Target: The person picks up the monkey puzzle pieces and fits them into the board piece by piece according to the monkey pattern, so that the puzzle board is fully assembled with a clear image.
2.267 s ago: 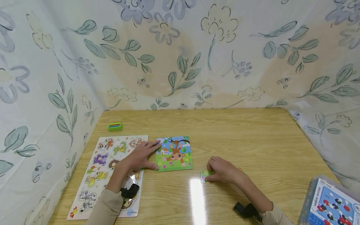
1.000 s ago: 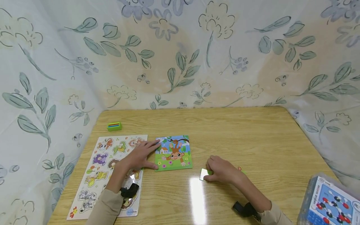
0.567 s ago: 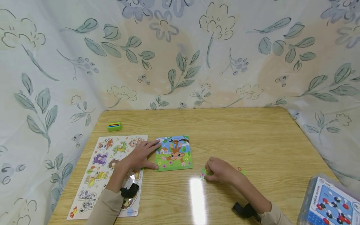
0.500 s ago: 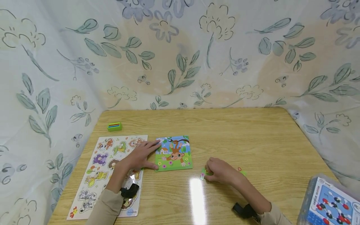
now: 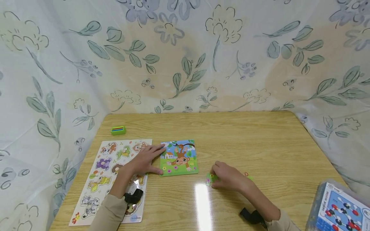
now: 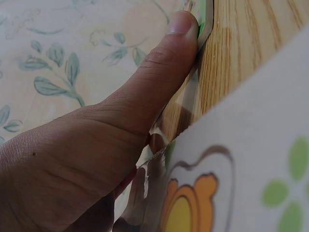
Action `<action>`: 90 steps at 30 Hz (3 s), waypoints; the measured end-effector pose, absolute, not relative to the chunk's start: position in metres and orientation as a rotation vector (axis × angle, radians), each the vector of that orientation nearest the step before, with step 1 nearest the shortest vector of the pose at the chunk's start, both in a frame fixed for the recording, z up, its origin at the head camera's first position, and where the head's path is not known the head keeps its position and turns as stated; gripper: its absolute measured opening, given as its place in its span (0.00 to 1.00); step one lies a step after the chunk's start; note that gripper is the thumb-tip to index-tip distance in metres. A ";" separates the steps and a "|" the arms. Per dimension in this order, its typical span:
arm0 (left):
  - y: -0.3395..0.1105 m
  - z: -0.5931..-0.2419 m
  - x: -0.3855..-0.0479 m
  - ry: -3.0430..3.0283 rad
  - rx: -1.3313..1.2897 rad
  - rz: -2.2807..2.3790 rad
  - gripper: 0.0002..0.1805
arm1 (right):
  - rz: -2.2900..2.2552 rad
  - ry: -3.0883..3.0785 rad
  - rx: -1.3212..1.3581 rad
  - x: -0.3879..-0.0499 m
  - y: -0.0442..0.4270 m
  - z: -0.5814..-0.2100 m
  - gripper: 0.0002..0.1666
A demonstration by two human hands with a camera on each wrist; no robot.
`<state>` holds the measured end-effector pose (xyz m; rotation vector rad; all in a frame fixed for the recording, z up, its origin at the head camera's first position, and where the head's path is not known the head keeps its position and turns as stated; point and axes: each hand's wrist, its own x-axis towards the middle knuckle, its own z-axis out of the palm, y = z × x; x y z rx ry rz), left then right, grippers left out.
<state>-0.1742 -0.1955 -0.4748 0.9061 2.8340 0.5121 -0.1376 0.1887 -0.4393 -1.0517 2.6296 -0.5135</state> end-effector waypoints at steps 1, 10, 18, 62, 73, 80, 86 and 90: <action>-0.195 -0.475 -0.174 2.831 0.902 0.520 0.55 | -0.505 2.628 -1.074 -0.137 0.189 -0.439 0.19; -0.194 -0.472 -0.172 2.826 0.884 0.515 0.55 | -0.780 2.439 -1.040 -0.139 0.182 -0.437 0.16; -0.193 -0.471 -0.172 2.823 0.866 0.526 0.55 | -1.162 2.350 -1.156 -0.143 0.172 -0.428 0.09; -0.189 -0.472 -0.164 2.862 0.934 0.510 0.54 | -0.894 2.349 -1.311 -0.189 0.043 -0.456 0.11; -0.189 -0.473 -0.162 2.865 0.910 0.482 0.54 | -0.805 2.408 -1.288 -0.182 0.041 -0.460 0.08; -0.190 -0.471 -0.163 2.858 0.915 0.483 0.54 | -0.663 2.481 -1.352 -0.177 0.039 -0.454 0.13; -0.190 -0.470 -0.163 2.860 0.910 0.477 0.53 | -0.582 2.499 -1.381 -0.175 0.040 -0.451 0.15; -0.190 -0.471 -0.164 2.859 0.919 0.480 0.54 | -0.605 2.475 -1.376 -0.177 0.042 -0.452 0.15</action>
